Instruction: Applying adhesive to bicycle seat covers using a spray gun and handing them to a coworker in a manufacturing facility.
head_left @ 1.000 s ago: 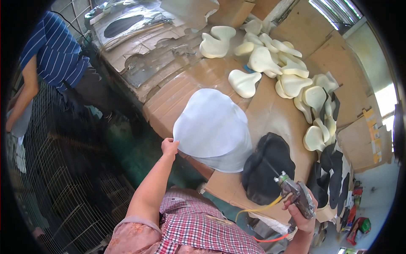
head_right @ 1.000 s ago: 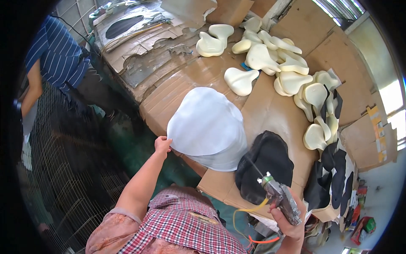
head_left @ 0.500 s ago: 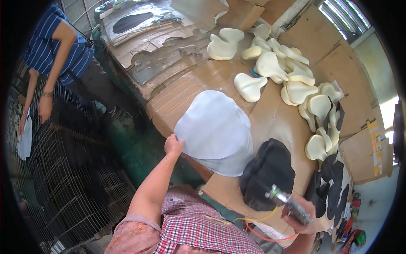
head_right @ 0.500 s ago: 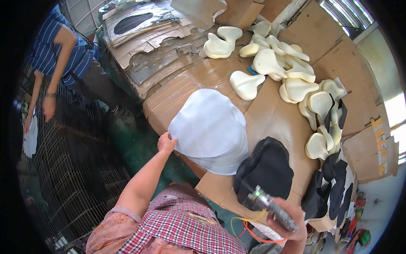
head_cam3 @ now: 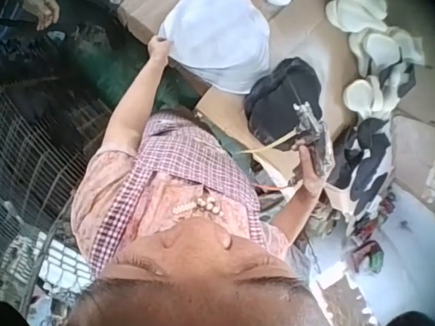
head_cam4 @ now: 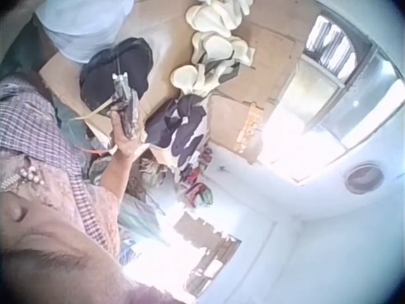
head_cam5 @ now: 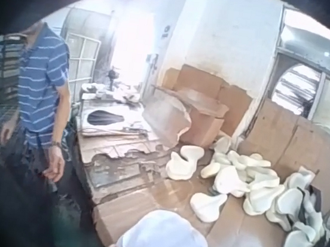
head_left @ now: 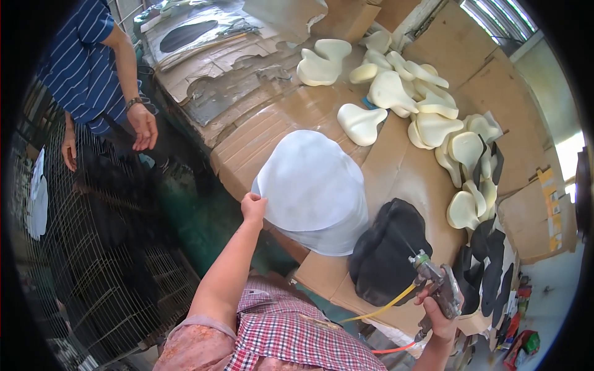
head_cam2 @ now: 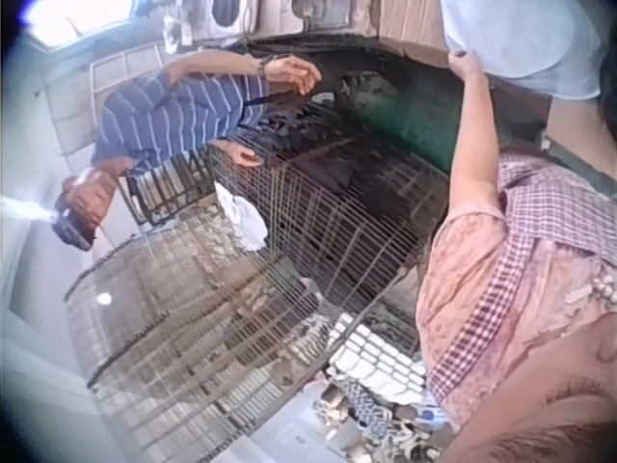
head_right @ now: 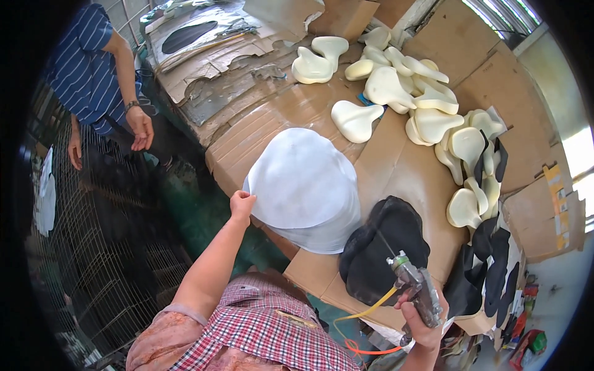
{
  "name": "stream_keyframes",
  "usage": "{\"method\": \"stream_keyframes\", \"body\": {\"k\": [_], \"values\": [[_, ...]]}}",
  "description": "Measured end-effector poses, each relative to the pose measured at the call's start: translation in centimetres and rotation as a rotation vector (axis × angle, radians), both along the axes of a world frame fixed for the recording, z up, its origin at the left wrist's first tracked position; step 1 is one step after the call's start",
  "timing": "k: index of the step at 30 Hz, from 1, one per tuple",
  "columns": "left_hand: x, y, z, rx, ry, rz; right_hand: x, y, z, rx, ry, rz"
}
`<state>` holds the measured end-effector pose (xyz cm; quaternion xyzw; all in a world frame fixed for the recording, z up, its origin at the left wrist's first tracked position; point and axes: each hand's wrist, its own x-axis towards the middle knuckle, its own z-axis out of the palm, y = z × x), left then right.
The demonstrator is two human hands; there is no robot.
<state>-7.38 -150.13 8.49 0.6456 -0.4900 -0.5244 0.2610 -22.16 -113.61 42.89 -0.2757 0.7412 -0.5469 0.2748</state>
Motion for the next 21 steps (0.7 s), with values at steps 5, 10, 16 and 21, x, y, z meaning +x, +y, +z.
{"method": "stream_keyframes", "body": {"k": [5, 10, 16, 21], "values": [[-0.7, 0.6, 1.3, 0.335, 0.286, 0.27, 0.3, 1.5, 0.4, 0.092, -0.081, 0.296], [0.4, 0.4, 0.4, 0.37, 0.4, 0.089, -0.1, 4.2, 0.3, 0.178, -0.026, 0.032], [-1.7, -0.2, 6.4, 0.205, 0.779, -0.013, 0.4, 4.3, 0.3, 0.109, -0.085, 0.114], [1.4, -4.3, 19.8, 0.046, 1.3, 0.0, 1.4, 2.8, 1.5, 0.031, -0.126, 0.016]]}}
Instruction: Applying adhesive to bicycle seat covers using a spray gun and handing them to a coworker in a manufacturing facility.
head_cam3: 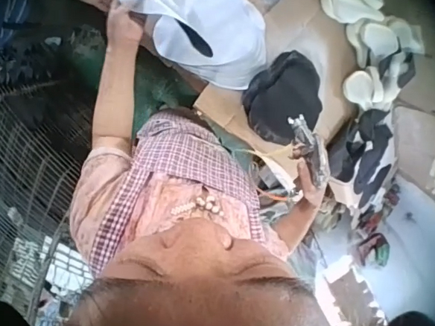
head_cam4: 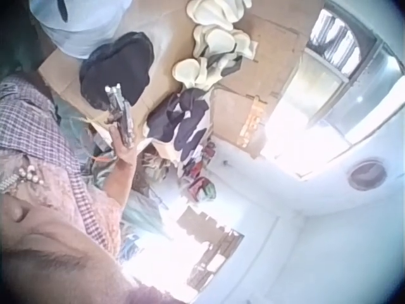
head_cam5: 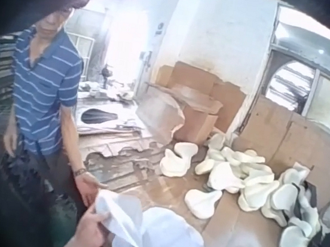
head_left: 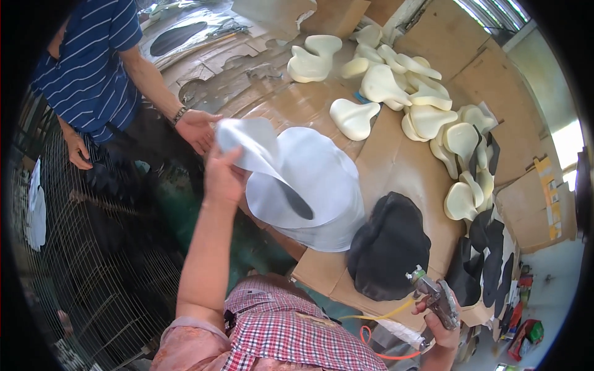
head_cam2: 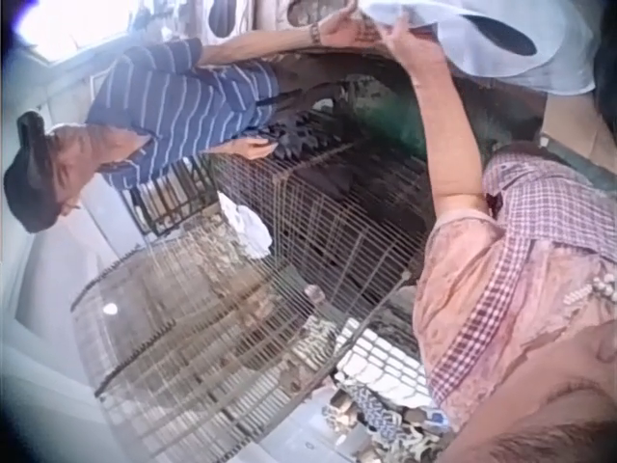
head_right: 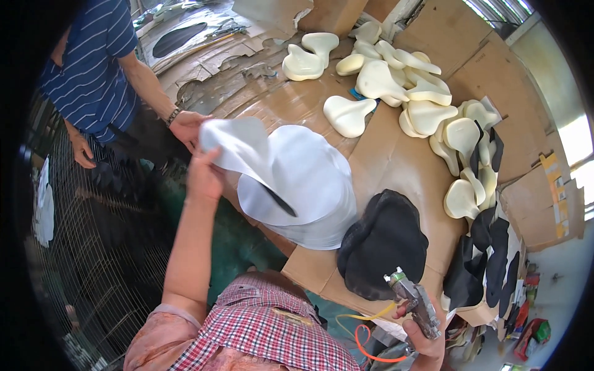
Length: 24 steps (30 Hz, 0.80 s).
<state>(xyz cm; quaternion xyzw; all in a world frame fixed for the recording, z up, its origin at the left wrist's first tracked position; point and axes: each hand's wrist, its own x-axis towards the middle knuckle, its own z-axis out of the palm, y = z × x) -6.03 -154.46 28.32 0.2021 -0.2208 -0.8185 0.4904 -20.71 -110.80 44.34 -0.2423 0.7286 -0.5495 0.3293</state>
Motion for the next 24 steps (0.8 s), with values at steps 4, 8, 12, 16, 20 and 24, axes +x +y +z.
{"method": "stream_keyframes", "body": {"k": [4, 8, 12, 16, 20, 24], "values": [[6.0, -3.6, 5.3, -0.135, -0.005, 0.166, 0.1, 1.0, 0.5, 0.051, -0.007, 0.052], [10.5, -6.3, 5.9, -0.141, -0.03, 0.309, 0.6, 1.6, -0.6, 0.133, -0.031, 0.266], [13.6, -6.9, 5.9, -0.153, -0.11, 0.45, 2.2, -0.8, 1.0, 0.014, 0.076, -0.114], [15.5, -7.6, 5.3, -0.148, -0.099, 0.507, 2.6, 1.2, 2.3, 0.204, 0.101, -0.027], [16.0, -7.6, 4.5, -0.135, 0.008, 0.533, 2.5, -0.2, 2.2, 0.322, -0.023, 0.296], [17.3, -8.4, 1.2, -0.204, 0.139, 0.509, 3.5, -4.2, -0.4, 0.026, -0.081, 0.23]]}}
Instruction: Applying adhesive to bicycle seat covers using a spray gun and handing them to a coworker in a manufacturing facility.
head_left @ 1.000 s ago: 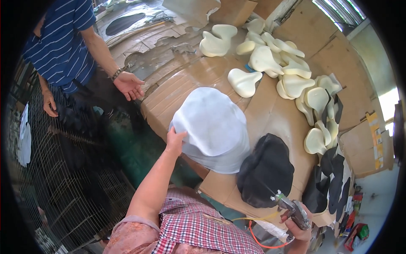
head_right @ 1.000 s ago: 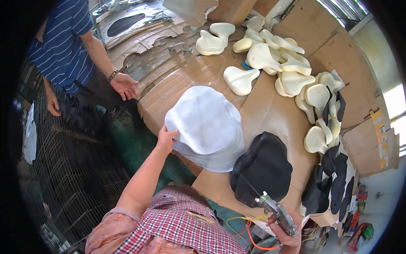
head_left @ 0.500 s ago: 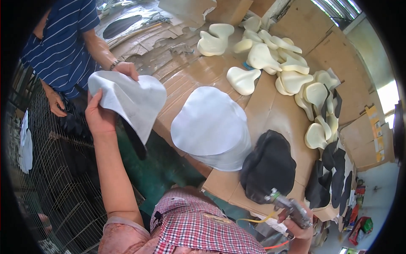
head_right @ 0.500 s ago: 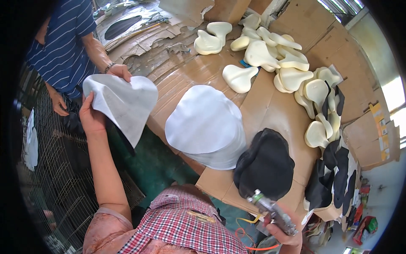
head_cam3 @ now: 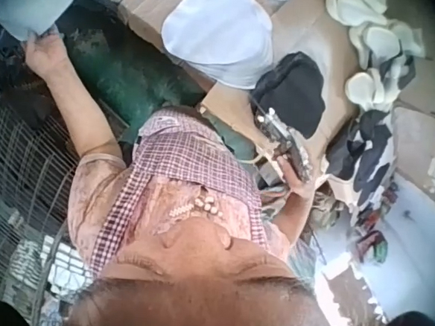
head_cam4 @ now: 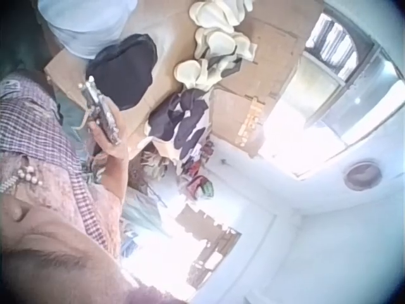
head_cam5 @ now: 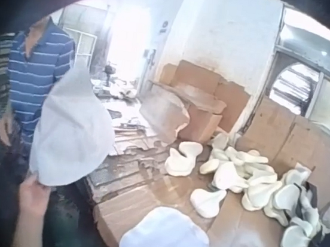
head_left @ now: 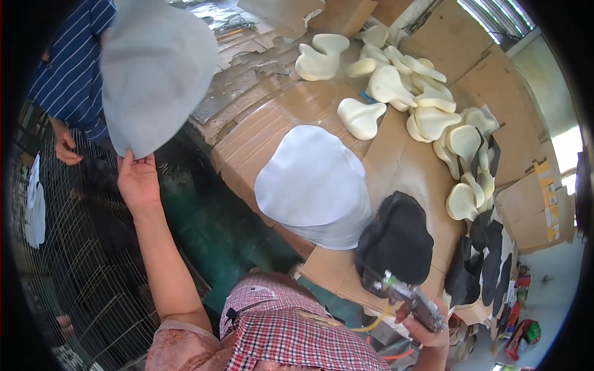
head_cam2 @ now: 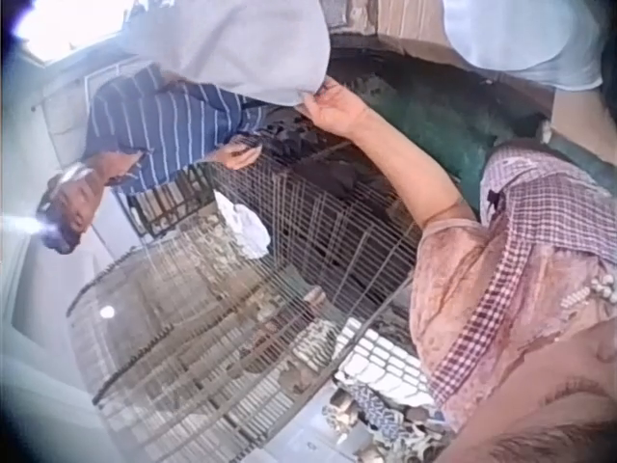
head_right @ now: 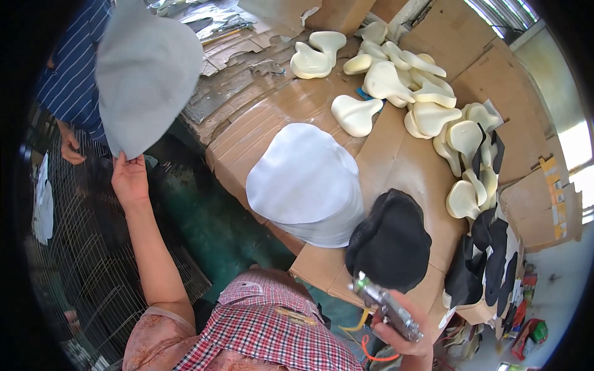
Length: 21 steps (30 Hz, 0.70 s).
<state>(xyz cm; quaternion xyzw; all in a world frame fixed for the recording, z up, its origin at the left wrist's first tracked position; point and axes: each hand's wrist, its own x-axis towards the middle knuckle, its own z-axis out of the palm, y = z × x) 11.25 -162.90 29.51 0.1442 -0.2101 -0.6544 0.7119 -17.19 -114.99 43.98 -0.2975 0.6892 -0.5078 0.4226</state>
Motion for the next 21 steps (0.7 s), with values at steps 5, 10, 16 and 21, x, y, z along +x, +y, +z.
{"method": "stream_keyframes", "body": {"k": [5, 10, 16, 21], "values": [[-0.3, 0.2, -4.4, 0.035, -0.034, -0.102, -0.6, -2.4, -0.6, 0.005, 0.193, -0.277], [-5.5, 4.5, -9.3, 0.405, -0.322, -0.185, -1.5, 0.8, 0.0, 0.012, 0.227, -0.316], [-11.1, 10.7, -19.9, 0.744, -1.018, -0.563, -1.9, 1.1, 0.8, 0.039, 0.152, -0.151], [-14.7, 12.9, -21.4, 0.726, -1.223, -0.554, -3.3, -0.3, 0.7, 0.013, 0.175, -0.136]]}}
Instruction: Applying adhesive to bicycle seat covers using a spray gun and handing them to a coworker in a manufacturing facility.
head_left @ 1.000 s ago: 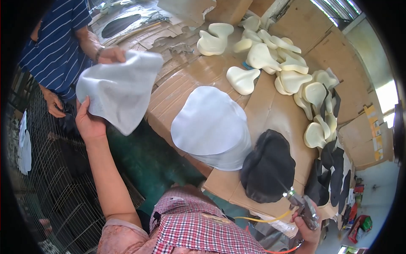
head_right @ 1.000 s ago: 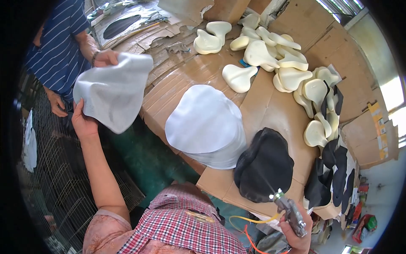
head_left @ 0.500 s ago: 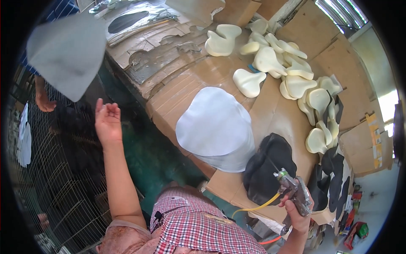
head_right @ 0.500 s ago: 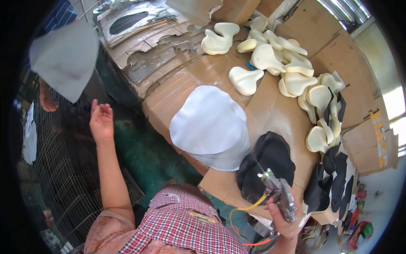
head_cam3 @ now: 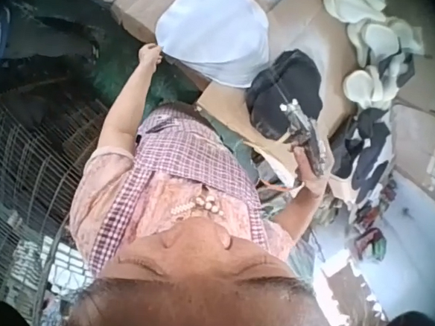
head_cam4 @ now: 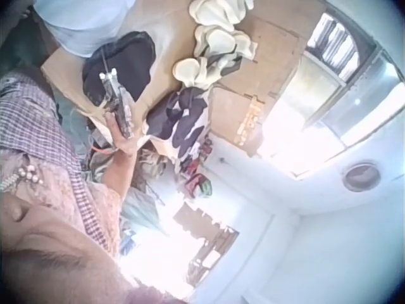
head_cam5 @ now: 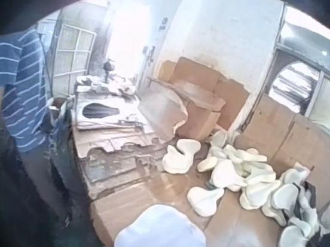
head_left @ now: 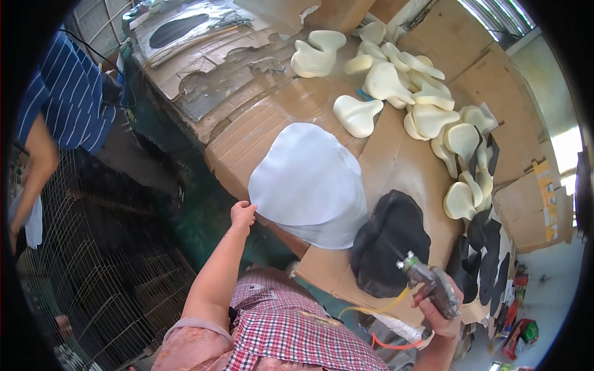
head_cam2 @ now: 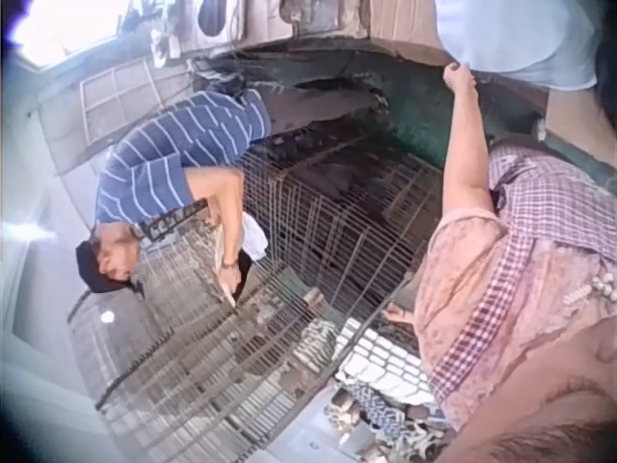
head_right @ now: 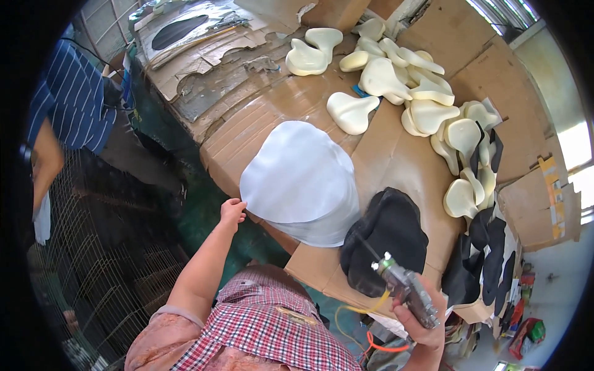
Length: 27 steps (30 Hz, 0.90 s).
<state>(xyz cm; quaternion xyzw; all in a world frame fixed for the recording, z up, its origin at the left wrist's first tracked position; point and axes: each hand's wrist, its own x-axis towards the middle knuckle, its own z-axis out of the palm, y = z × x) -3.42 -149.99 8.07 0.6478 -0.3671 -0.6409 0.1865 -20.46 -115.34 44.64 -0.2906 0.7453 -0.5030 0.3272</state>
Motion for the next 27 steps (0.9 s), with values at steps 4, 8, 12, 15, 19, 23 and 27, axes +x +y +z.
{"method": "stream_keyframes", "body": {"k": [4, 8, 12, 15, 19, 23, 27], "values": [[-0.9, -0.1, 0.3, -0.058, -0.078, -0.105, -1.0, 2.4, 0.3, 0.182, 0.08, 0.248], [-1.4, -0.2, 0.8, -0.123, -0.127, -0.11, -1.4, 0.5, -0.1, 0.071, 0.079, 0.112], [-1.3, 0.0, 0.8, -0.153, -0.124, -0.061, -1.1, -0.8, -0.8, -0.072, 0.062, 0.067], [-1.5, 0.4, 1.3, -0.081, 0.051, 0.047, -0.9, 1.3, -0.3, 0.099, 0.065, 0.295], [-1.8, 0.6, 2.6, -0.063, 0.152, 0.135, -0.4, 4.0, -0.6, 0.128, 0.092, 0.068], [-2.6, 0.8, 2.6, -0.086, 0.199, 0.186, -0.5, 4.8, -0.2, 0.177, -0.002, 0.173], [-3.3, 1.0, 2.8, -0.145, 0.194, 0.063, 0.7, 1.9, -1.0, -0.059, -0.011, -0.123]]}}
